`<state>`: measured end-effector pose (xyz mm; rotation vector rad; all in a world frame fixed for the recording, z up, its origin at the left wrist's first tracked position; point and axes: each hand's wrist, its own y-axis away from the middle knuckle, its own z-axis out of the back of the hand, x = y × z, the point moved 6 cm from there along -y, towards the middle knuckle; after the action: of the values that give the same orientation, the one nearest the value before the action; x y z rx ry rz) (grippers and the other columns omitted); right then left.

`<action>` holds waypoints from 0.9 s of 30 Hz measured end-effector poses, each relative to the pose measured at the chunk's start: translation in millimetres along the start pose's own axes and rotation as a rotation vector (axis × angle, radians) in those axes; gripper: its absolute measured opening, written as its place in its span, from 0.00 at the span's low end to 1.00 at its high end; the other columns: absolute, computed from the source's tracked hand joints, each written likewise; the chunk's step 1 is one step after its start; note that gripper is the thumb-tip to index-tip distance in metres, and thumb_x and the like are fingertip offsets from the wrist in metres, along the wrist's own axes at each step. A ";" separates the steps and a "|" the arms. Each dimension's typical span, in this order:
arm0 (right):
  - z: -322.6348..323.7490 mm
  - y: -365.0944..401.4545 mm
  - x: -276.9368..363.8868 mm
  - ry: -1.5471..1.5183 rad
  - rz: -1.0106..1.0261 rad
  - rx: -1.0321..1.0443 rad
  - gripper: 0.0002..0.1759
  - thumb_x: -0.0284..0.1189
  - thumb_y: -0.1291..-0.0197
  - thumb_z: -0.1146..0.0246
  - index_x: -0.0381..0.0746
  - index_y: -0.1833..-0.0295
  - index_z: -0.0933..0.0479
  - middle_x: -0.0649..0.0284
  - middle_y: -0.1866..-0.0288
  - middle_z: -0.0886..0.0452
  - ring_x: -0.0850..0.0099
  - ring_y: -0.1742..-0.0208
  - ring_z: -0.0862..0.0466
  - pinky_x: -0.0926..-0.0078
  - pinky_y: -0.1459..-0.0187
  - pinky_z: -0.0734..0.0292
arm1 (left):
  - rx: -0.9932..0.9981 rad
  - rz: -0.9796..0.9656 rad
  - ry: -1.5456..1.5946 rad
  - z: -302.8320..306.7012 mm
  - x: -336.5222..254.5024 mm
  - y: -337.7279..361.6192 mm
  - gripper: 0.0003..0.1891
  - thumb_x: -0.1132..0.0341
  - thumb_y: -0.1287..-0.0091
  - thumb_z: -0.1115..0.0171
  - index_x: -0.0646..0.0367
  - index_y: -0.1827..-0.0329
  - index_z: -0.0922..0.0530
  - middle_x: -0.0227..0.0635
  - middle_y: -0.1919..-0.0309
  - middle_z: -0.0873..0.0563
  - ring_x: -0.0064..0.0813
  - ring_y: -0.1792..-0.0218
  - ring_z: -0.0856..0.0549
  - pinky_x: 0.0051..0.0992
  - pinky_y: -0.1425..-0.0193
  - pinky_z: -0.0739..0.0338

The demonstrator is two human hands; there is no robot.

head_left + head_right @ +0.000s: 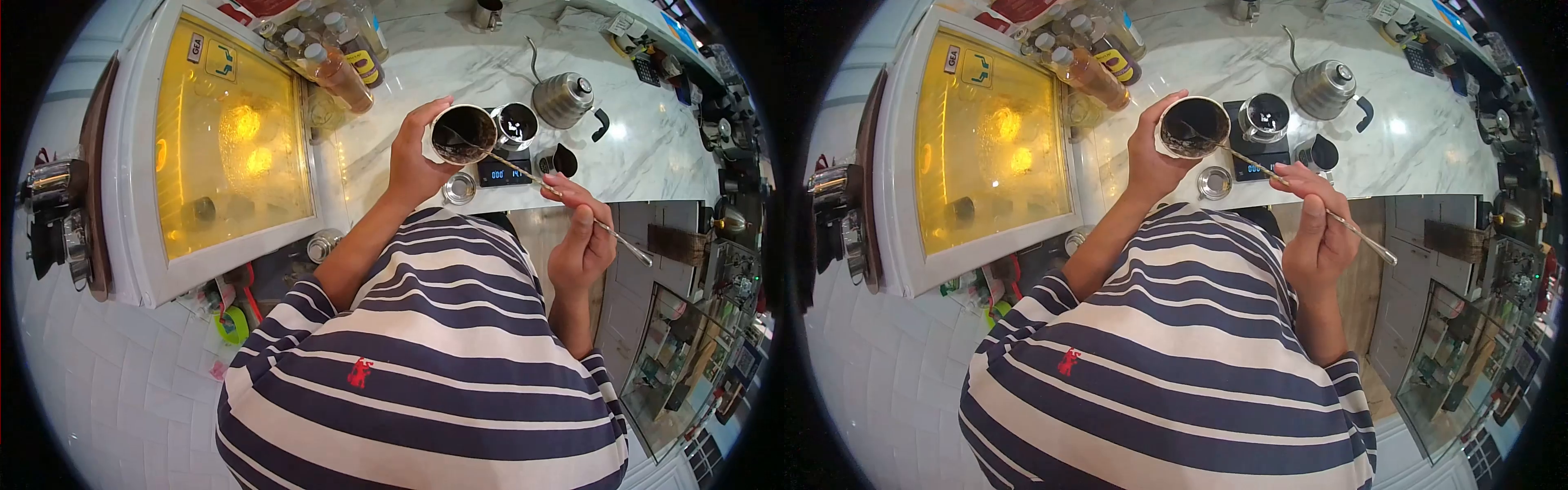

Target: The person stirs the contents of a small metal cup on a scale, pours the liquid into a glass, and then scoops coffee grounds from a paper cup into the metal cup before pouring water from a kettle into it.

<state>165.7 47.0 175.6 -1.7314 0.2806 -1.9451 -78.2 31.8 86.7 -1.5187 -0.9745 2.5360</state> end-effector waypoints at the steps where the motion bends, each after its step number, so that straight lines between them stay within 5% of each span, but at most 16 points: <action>1: 2.5 1.5 -2.8 -0.004 -0.016 -0.006 0.15 0.27 0.16 0.51 0.30 0.48 0.20 0.49 0.55 0.09 0.58 0.46 0.09 0.50 0.32 0.21 | 0.003 0.001 -0.012 -0.8 -1.5 1.3 0.45 0.71 0.51 0.12 0.58 0.29 0.28 0.45 0.32 0.16 0.39 0.33 0.15 0.35 0.27 0.23; 8: 30.7 8.5 -40.9 -0.257 -0.312 -0.127 0.17 0.30 0.14 0.53 0.27 0.46 0.23 0.43 0.49 0.12 0.56 0.48 0.09 0.62 0.41 0.14 | 0.055 0.187 -0.040 -15.6 -5.0 19.1 0.44 0.74 0.57 0.16 0.53 0.31 0.24 0.40 0.36 0.14 0.45 0.36 0.15 0.37 0.31 0.21; 13: 67.5 9.6 -81.5 -0.403 -0.540 -0.192 0.16 0.31 0.14 0.52 0.29 0.46 0.24 0.44 0.52 0.11 0.55 0.47 0.09 0.59 0.40 0.14 | 0.053 0.290 -0.064 -36.7 -4.7 32.8 0.43 0.73 0.52 0.16 0.59 0.29 0.25 0.41 0.39 0.13 0.34 0.38 0.14 0.33 0.30 0.23; 22: 150.2 -35.9 -111.2 -0.422 -0.516 -0.229 0.17 0.33 0.14 0.50 0.29 0.47 0.24 0.45 0.54 0.11 0.53 0.44 0.10 0.54 0.37 0.14 | -0.039 0.444 -0.136 -74.2 -5.4 49.6 0.41 0.68 0.47 0.16 0.63 0.30 0.28 0.43 0.42 0.13 0.34 0.40 0.14 0.33 0.32 0.22; 27: 149.4 -64.0 -143.4 -0.350 -0.484 -0.140 0.16 0.30 0.14 0.53 0.29 0.47 0.24 0.46 0.47 0.14 0.58 0.44 0.11 0.57 0.37 0.14 | -0.130 0.518 -0.149 -81.8 -11.6 68.8 0.40 0.67 0.45 0.16 0.65 0.30 0.29 0.44 0.43 0.13 0.34 0.40 0.14 0.33 0.32 0.22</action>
<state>302.7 200.3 106.8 -2.3611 -0.1480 -1.9141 13.0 13.4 32.9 -1.8450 -0.8640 3.0210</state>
